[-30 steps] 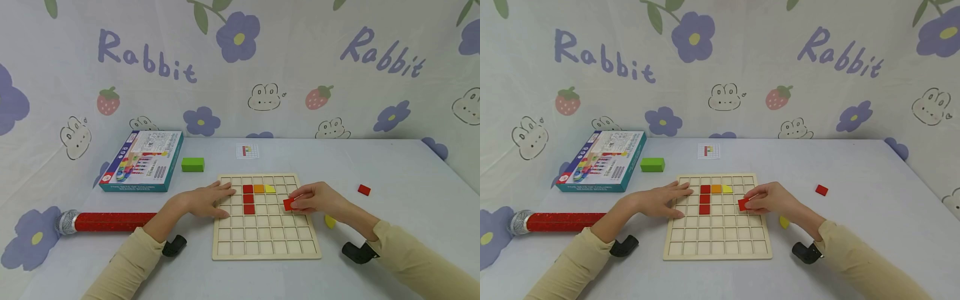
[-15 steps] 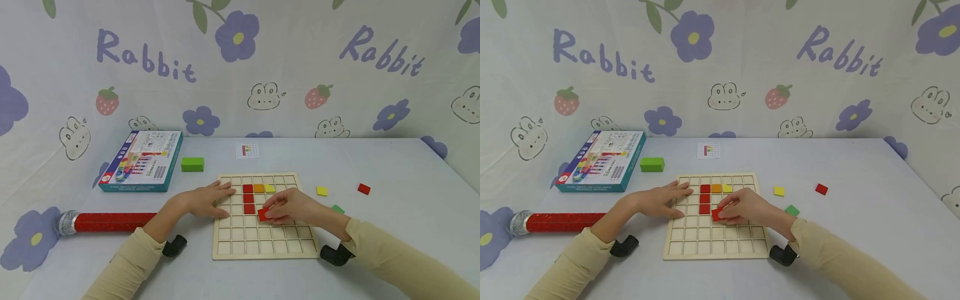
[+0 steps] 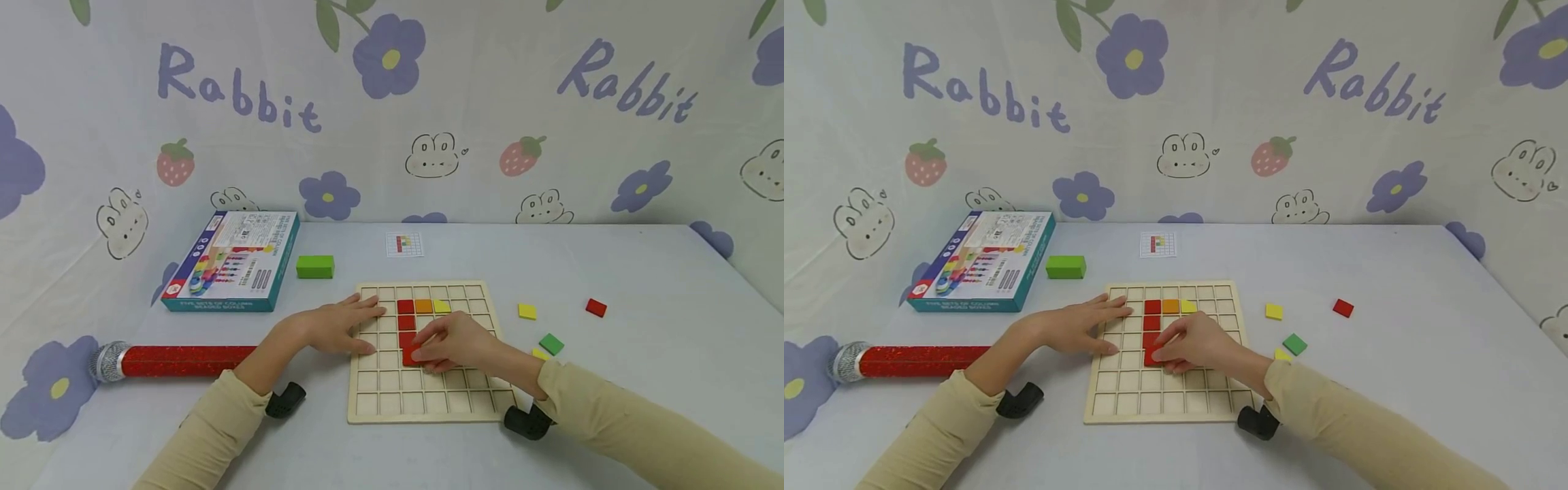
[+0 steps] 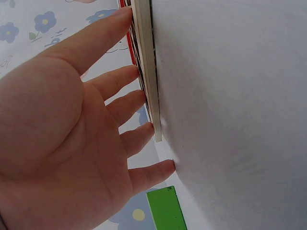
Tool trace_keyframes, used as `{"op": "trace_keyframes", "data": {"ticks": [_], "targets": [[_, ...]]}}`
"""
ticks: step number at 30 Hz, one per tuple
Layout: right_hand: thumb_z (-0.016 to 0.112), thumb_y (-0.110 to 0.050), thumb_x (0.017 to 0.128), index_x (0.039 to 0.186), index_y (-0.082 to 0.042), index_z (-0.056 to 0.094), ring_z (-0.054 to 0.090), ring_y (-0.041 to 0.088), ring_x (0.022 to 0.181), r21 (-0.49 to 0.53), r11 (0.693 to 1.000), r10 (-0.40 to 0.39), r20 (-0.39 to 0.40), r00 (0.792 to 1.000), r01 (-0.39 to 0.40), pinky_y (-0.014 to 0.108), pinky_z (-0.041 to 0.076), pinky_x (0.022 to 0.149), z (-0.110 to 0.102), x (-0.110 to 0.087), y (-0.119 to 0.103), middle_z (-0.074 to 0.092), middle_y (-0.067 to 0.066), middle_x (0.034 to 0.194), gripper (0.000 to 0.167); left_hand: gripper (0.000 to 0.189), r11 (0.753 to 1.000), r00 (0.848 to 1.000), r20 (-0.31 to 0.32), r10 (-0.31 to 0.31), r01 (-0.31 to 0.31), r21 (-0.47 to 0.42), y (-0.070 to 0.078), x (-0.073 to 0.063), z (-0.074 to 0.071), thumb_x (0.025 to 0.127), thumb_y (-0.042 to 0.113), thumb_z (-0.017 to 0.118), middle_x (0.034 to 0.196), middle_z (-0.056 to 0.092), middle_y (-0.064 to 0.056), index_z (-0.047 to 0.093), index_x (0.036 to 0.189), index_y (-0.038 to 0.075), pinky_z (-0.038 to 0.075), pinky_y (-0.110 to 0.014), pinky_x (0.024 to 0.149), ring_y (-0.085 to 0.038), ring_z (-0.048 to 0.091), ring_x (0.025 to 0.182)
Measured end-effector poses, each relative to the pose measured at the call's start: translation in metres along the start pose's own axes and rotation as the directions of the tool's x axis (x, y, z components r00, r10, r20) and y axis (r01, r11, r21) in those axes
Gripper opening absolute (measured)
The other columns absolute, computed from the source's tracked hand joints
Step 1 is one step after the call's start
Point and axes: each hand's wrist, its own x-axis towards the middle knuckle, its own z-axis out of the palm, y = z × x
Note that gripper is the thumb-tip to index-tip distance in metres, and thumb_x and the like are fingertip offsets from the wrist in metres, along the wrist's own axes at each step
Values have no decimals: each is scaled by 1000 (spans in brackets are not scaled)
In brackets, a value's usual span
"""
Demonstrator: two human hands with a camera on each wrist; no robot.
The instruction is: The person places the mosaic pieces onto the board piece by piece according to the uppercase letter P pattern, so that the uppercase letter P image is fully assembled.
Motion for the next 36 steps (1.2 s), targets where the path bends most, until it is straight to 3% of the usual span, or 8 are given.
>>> {"op": "trace_keyframes", "data": {"ticks": [6, 19, 28, 36], "targets": [[75, -13, 84, 98, -4, 73, 65, 16, 62, -96, 995, -24, -7, 1000, 23, 27, 55, 60, 3, -2, -4, 67, 6, 71, 17, 71, 1000, 1000, -4, 8, -8, -4, 0, -1, 0, 92, 41, 62, 158, 13, -4, 30, 151, 18, 14, -55, 110, -30, 3, 144], [69, -17, 89, 107, -7, 72, 63, 16, 71, -137, 991, -1, 53, 999, 8, 27, 54, 67, 1, -2, -6, 69, 2, 86, 21, 71, 1000, 1000, -3, 12, -12, -18, -3, -1, 2, 92, 40, 62, 158, 13, -5, 30, 151, 17, 13, -56, 110, -31, 3, 144], [65, -21, 92, 120, -2, 65, 66, 21, 89, 4, 998, -69, 197, 978, 70, 32, 53, 80, -21, -4, 5, 69, 8, 102, 34, 71, 1000, 1000, -2, 19, -19, -3, -3, 0, 2, 92, 41, 61, 158, 13, -5, 29, 151, 17, 13, -55, 110, -31, 3, 144], [60, -15, 95, 130, 10, 51, 62, 24, 104, 190, 981, -91, 274, 957, 38, 36, 49, 90, -56, -11, 20, 62, 18, 120, 44, 72, 1000, 1000, -7, 29, -29, 10, -4, 1, 2, 92, 41, 61, 158, 12, -5, 29, 151, 17, 13, -55, 110, -31, 3, 144]]}}
